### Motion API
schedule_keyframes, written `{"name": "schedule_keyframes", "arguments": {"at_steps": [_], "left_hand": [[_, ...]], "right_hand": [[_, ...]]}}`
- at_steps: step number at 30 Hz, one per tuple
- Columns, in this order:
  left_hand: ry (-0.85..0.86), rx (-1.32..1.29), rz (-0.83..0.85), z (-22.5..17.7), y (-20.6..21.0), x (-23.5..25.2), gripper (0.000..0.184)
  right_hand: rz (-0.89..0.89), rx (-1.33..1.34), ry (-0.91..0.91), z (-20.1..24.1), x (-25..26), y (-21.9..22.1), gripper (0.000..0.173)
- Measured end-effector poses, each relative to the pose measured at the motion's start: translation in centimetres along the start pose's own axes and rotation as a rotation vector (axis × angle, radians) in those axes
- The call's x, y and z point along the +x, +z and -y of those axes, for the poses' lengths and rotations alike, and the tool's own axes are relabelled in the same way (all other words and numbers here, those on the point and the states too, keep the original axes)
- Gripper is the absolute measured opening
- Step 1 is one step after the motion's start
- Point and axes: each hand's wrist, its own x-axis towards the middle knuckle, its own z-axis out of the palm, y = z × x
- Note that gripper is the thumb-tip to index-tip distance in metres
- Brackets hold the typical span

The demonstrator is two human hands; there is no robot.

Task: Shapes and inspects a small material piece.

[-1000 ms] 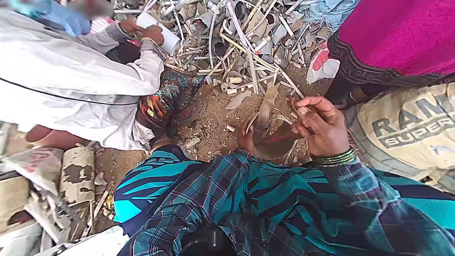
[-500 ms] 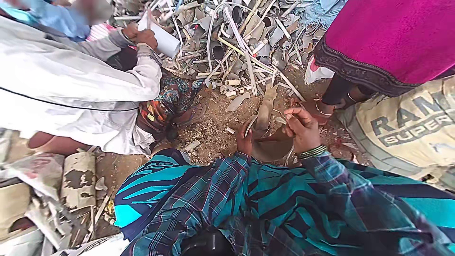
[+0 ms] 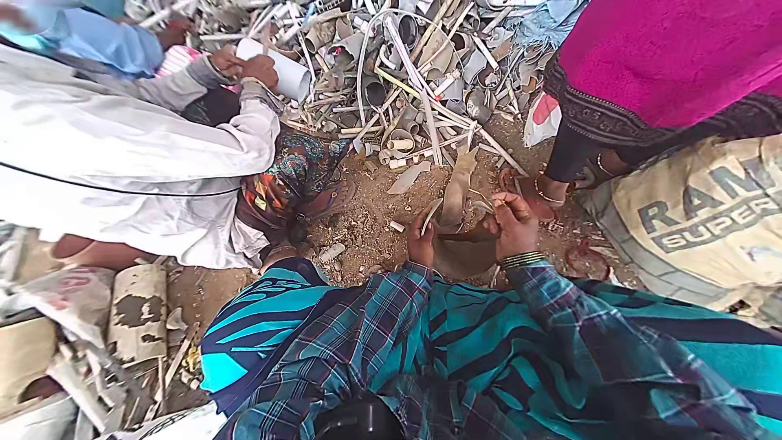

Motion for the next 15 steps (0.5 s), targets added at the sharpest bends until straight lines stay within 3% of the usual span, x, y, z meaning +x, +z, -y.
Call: {"name": "schedule_keyframes", "arguments": {"at_steps": [5, 7, 11, 13, 15], "left_hand": [[-0.015, -0.013, -0.018, -0.3, 0.0, 0.1, 0.040], [-0.017, -0.023, -0.028, -0.3, 0.0, 0.2, 0.040], [-0.021, -0.023, -0.023, -0.2, 0.0, 0.0, 0.039], [-0.008, -0.014, 0.003, 0.0, 0.2, 0.1, 0.041], [-0.002, -0.017, 0.008, -0.1, 0.2, 0.3, 0.040]], "right_hand": [[0.352, 0.024, -0.085, 9.8, -2.6, -1.2, 0.028], [0.320, 0.042, -0.092, 9.1, -2.6, -1.3, 0.027], [0.104, -0.026, -0.035, 1.8, -1.6, 0.3, 0.021], [0.098, -0.045, -0.051, 2.4, -2.1, 0.9, 0.020], [0.225, -0.017, -0.115, 6.2, -3.4, 0.6, 0.023]]}}
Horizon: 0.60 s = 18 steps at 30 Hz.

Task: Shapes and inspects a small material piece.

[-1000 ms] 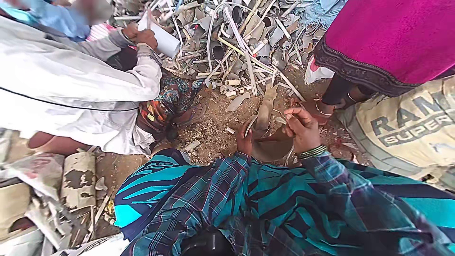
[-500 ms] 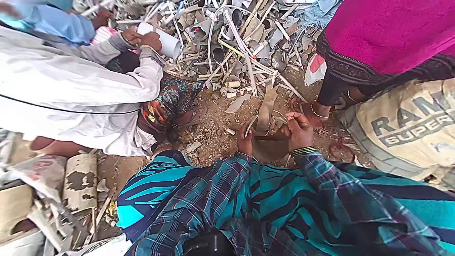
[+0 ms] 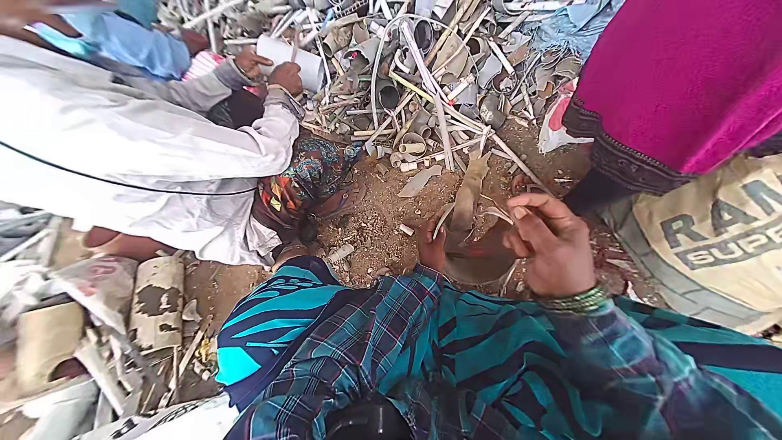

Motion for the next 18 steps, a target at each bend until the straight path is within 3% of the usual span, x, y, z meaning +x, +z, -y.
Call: {"name": "schedule_keyframes", "arguments": {"at_steps": [2, 4, 9, 11, 15, 18], "left_hand": [[0.017, -0.022, -0.012, -0.1, -0.2, 0.2, 0.040], [0.031, -0.037, -0.032, -0.3, -0.2, 0.2, 0.040], [0.034, 0.020, 0.005, -0.3, -0.1, -0.3, 0.041], [0.068, 0.010, 0.022, -0.1, 0.1, -0.4, 0.042], [0.058, -0.039, 0.008, 0.0, -0.1, -0.1, 0.042], [0.074, -0.029, 0.027, 0.3, -0.3, -0.1, 0.042]], "right_hand": [[0.167, 0.031, -0.077, 3.4, -0.8, -1.1, 0.022], [0.232, 0.033, -0.121, 3.3, -0.8, -1.6, 0.019], [0.123, -0.268, -0.029, -6.2, 0.5, -0.2, 0.017], [0.167, -0.321, -0.032, -4.4, 0.4, 0.9, 0.018], [0.441, -0.255, -0.124, 3.9, -1.2, 0.2, 0.017], [0.457, -0.327, -0.106, 1.6, -0.6, -0.2, 0.018]]}}
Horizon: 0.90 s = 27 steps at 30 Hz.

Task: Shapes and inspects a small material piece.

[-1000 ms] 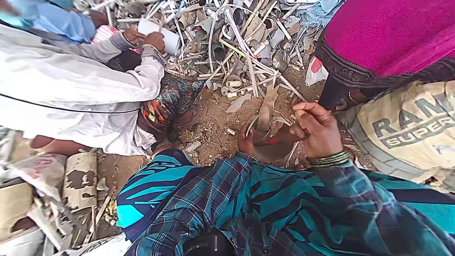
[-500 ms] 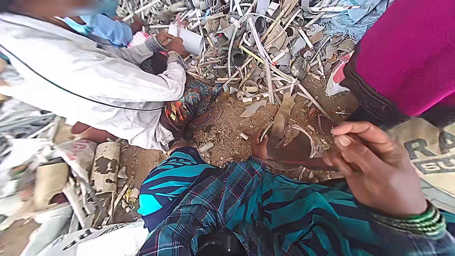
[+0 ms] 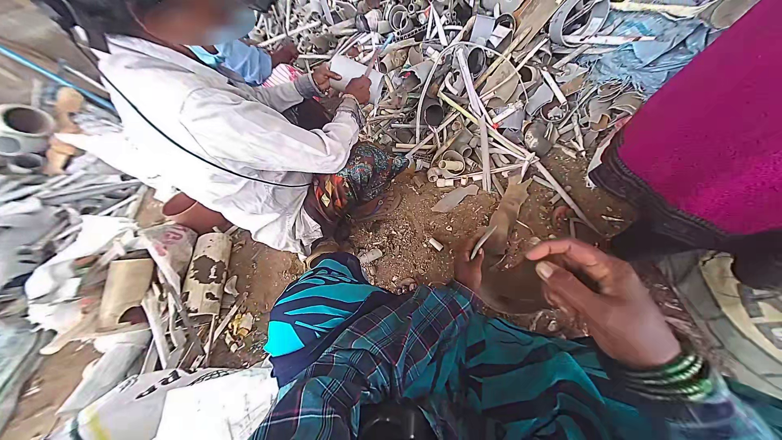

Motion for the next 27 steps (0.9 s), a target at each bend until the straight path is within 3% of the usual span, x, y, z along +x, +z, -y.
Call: {"name": "schedule_keyframes", "arguments": {"at_steps": [4, 7, 10, 12, 16, 18, 21, 24, 27], "left_hand": [[0.046, 0.032, 0.033, 0.4, -0.1, -0.3, 0.043], [0.048, 0.027, -0.007, 0.0, 0.1, -0.4, 0.041], [-0.010, 0.030, -0.027, -0.9, 0.2, -0.5, 0.041], [-0.010, 0.023, -0.012, -0.8, 0.2, -0.5, 0.041], [0.060, 0.075, 0.042, 0.4, 0.1, -0.5, 0.042], [0.065, 0.092, 0.046, 0.3, 0.2, -0.7, 0.041], [0.040, 0.062, 0.021, 0.1, 0.3, -0.4, 0.041], [0.011, 0.044, 0.014, 0.0, 0.0, 0.0, 0.042], [0.041, 0.066, 0.037, 0.4, 0.0, -0.2, 0.042]], "right_hand": [[-0.013, -0.227, 0.135, -8.0, 1.6, 2.7, 0.024], [-0.008, -0.167, 0.096, -3.1, 1.6, 2.5, 0.022], [0.129, -0.017, -0.025, 3.2, 0.0, -0.5, 0.022], [0.137, 0.036, -0.010, 3.0, 0.0, -1.5, 0.026], [-0.016, -0.079, 0.192, -4.8, 2.3, 0.6, 0.031], [-0.028, -0.151, 0.235, -6.4, 2.7, 1.6, 0.029], [-0.020, -0.075, 0.152, -1.5, 2.1, 1.4, 0.030], [0.120, 0.052, -0.015, 3.4, 0.3, -1.6, 0.029], [0.090, 0.068, 0.063, 1.1, 1.0, -1.9, 0.030]]}}
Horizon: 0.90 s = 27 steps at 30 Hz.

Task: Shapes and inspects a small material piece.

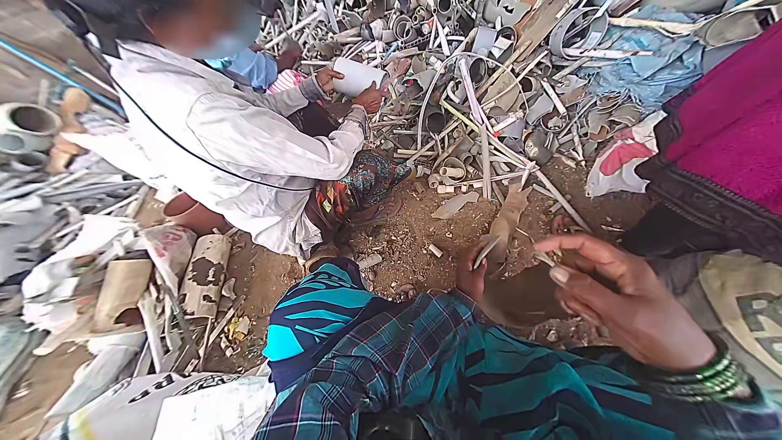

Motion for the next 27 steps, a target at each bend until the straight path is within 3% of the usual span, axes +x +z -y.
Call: {"name": "schedule_keyframes", "arguments": {"at_steps": [3, 5, 8, 10, 12, 19, 22, 24, 27], "left_hand": [[0.011, 0.021, 0.033, 0.1, 0.2, -0.4, 0.043], [-0.015, 0.012, 0.034, -0.2, 0.3, -0.6, 0.043], [-0.026, -0.003, 0.004, -0.5, 0.2, -0.2, 0.042], [-0.049, -0.015, -0.020, -0.9, 0.2, 0.0, 0.041], [-0.045, -0.022, -0.027, -0.8, 0.2, 0.1, 0.041], [0.011, 0.035, 0.021, -0.2, 0.3, -0.4, 0.043], [-0.017, 0.000, -0.004, -0.5, 0.4, -0.2, 0.042], [-0.044, -0.023, -0.019, -0.5, 0.2, 0.0, 0.042], [-0.023, -0.037, -0.023, -0.2, 0.2, 0.1, 0.041]], "right_hand": [[-0.140, -0.096, 0.154, -6.8, 2.3, 1.4, 0.030], [-0.198, -0.155, 0.194, -9.0, 2.9, 2.1, 0.027], [-0.195, -0.066, 0.097, -4.2, 2.1, 2.1, 0.027], [-0.055, 0.045, -0.031, 0.2, 0.4, 0.7, 0.028], [0.071, 0.095, -0.088, 1.6, -0.5, -0.8, 0.026], [-0.203, -0.171, 0.197, -9.7, 2.5, 1.9, 0.025], [-0.169, -0.080, 0.088, -4.3, 2.0, 2.6, 0.026], [-0.019, 0.016, -0.045, 0.2, 0.3, 1.3, 0.025], [0.130, 0.045, -0.086, 0.9, -0.5, -0.6, 0.024]]}}
